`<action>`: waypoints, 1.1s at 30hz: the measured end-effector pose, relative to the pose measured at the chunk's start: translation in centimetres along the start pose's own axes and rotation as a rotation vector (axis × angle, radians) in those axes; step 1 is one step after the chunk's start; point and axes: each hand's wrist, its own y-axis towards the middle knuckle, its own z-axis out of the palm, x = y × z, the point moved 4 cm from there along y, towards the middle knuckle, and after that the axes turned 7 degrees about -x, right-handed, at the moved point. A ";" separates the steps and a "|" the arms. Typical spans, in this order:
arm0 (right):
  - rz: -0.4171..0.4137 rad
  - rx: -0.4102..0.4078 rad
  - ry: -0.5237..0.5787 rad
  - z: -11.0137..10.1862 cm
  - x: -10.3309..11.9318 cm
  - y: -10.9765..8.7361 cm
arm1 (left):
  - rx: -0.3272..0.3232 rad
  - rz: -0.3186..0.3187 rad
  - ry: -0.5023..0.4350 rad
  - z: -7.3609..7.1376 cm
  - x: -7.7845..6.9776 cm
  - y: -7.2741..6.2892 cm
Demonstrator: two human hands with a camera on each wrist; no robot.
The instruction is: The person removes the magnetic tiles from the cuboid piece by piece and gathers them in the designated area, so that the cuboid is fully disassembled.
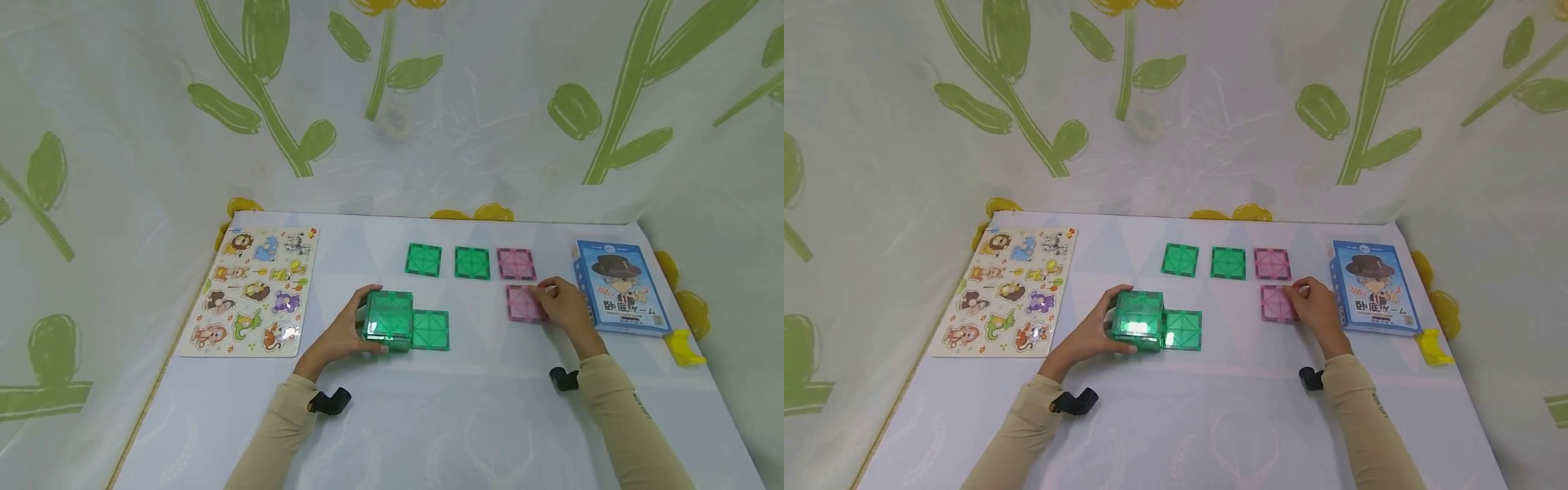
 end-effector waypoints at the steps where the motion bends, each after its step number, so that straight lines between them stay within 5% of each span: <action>1: 0.007 -0.001 0.006 0.0 -0.1 0.0 | 0.000 -0.001 -0.003 0.0 0.0 0.0; 10: 0.063 -0.012 0.059 -0.1 -0.4 0.1 | 0.003 0.008 0.006 0.0 -0.2 0.1; 33: -0.039 -0.002 0.005 -0.2 0.1 -0.2 | 0.001 0.005 0.005 0.1 -0.1 0.0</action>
